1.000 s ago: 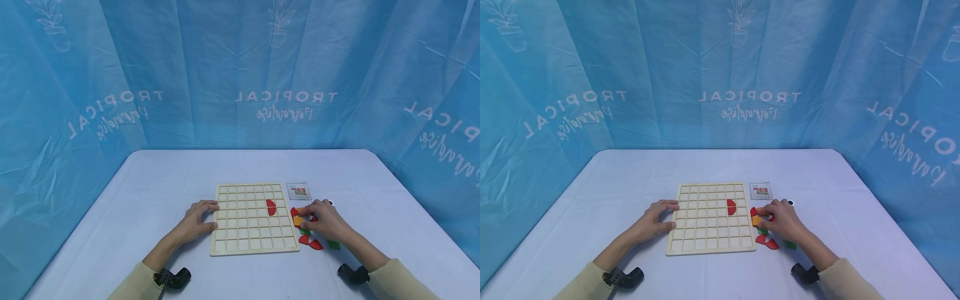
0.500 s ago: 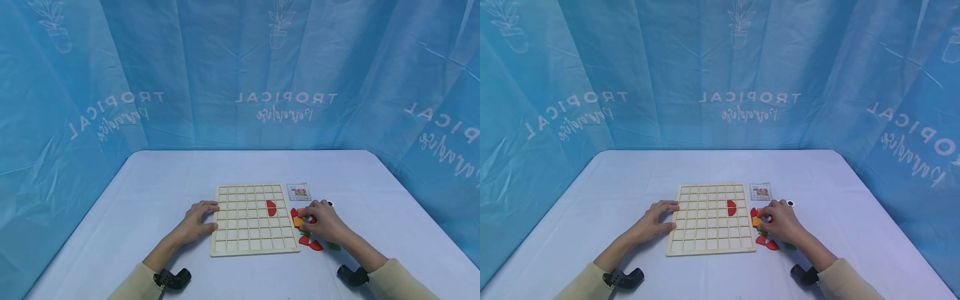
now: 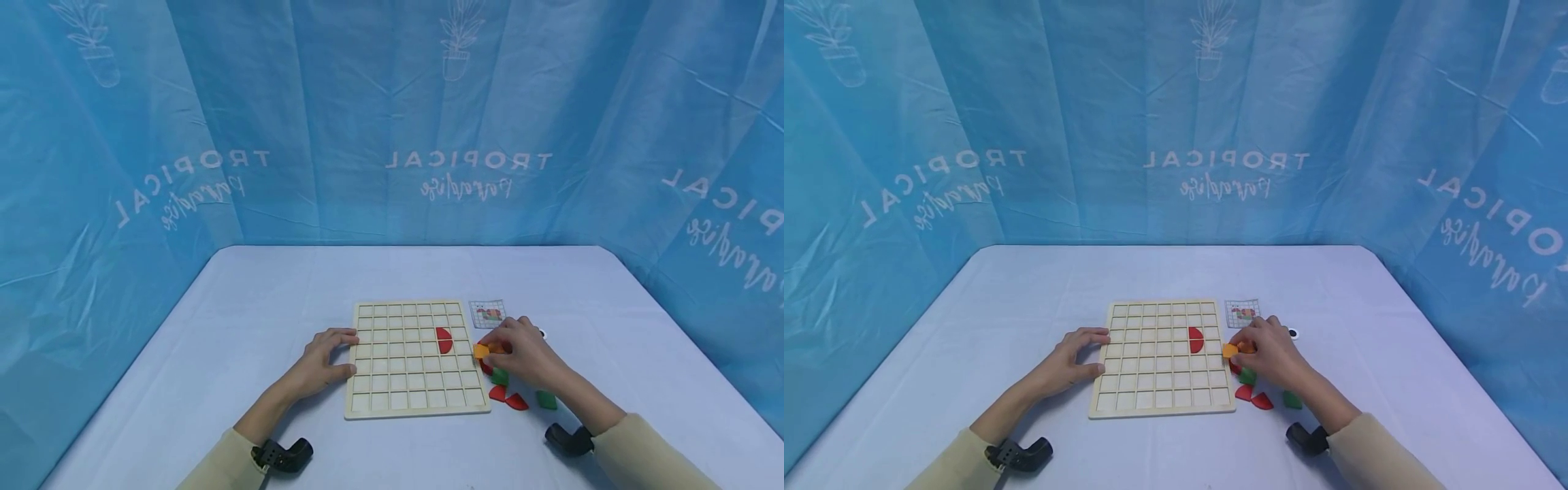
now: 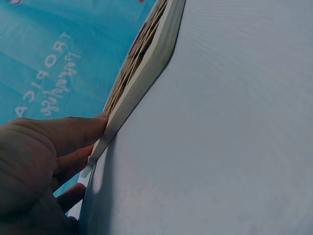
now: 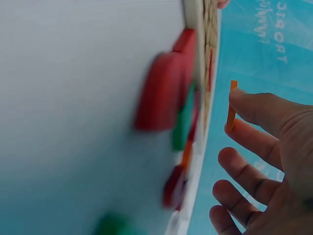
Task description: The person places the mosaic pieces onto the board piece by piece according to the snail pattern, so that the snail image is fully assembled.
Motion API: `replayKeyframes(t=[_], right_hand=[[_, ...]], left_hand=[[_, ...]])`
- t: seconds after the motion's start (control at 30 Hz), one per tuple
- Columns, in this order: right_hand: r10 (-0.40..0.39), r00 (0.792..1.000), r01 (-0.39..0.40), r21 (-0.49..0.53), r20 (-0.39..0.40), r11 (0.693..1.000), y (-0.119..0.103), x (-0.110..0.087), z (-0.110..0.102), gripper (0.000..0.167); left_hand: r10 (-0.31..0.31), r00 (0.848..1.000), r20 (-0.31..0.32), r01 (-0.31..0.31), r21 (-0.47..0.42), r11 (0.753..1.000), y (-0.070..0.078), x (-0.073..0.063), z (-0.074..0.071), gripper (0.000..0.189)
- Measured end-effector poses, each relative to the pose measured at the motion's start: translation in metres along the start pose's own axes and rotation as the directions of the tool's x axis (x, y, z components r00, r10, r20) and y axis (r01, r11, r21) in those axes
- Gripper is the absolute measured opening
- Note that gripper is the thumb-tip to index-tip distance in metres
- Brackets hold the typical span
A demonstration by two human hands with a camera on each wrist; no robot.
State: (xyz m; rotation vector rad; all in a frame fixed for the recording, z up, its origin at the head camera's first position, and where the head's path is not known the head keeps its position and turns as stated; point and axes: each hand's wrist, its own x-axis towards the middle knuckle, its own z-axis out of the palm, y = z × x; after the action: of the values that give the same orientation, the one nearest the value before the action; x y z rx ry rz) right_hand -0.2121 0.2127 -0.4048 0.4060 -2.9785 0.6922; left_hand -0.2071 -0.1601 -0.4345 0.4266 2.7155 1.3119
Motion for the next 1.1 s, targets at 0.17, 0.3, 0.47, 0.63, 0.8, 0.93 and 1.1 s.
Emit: replayKeyframes(t=[0.17, 0.3, 0.47, 0.63, 0.8, 0.93, 1.1], right_hand=[[-0.05, 0.999, 0.05, 0.008, -0.006, 0.999, -0.014, 0.016, 0.004, 0.023], [-0.084, 0.996, 0.084, 0.004, 0.008, 0.996, -0.024, 0.03, 0.012, 0.022], [-0.094, 0.995, 0.093, 0.031, 0.039, 0.995, -0.035, 0.047, 0.02, 0.022], [-0.085, 0.993, 0.081, 0.046, 0.076, 0.996, -0.043, 0.062, 0.026, 0.021], [-0.098, 0.99, 0.093, 0.056, 0.105, 0.994, -0.043, 0.07, 0.032, 0.02], [-0.107, 0.986, 0.1, 0.059, 0.125, 0.993, -0.042, 0.075, 0.034, 0.019], [-0.14, 0.98, 0.13, 0.078, 0.144, 0.988, -0.042, 0.077, 0.035, 0.019]], left_hand=[[0.005, 1.0, 0.007, -0.005, -0.014, 1.0, -0.001, -0.001, -0.001, 0.046], [0.002, 1.0, 0.01, -0.002, -0.014, 1.0, -0.001, -0.001, -0.001, 0.046], [-0.003, 1.0, 0.005, 0.003, -0.011, 1.0, 0.001, -0.001, -0.001, 0.046], [-0.002, 1.0, 0.0, 0.002, -0.008, 1.0, 0.002, -0.001, -0.001, 0.046], [-0.007, 1.0, 0.0, 0.007, -0.012, 1.0, 0.004, -0.001, 0.0, 0.046], [-0.006, 1.0, 0.001, 0.006, -0.011, 1.0, 0.004, -0.001, 0.0, 0.046], [0.001, 1.0, 0.001, -0.001, -0.005, 1.0, 0.002, -0.001, -0.001, 0.046]])
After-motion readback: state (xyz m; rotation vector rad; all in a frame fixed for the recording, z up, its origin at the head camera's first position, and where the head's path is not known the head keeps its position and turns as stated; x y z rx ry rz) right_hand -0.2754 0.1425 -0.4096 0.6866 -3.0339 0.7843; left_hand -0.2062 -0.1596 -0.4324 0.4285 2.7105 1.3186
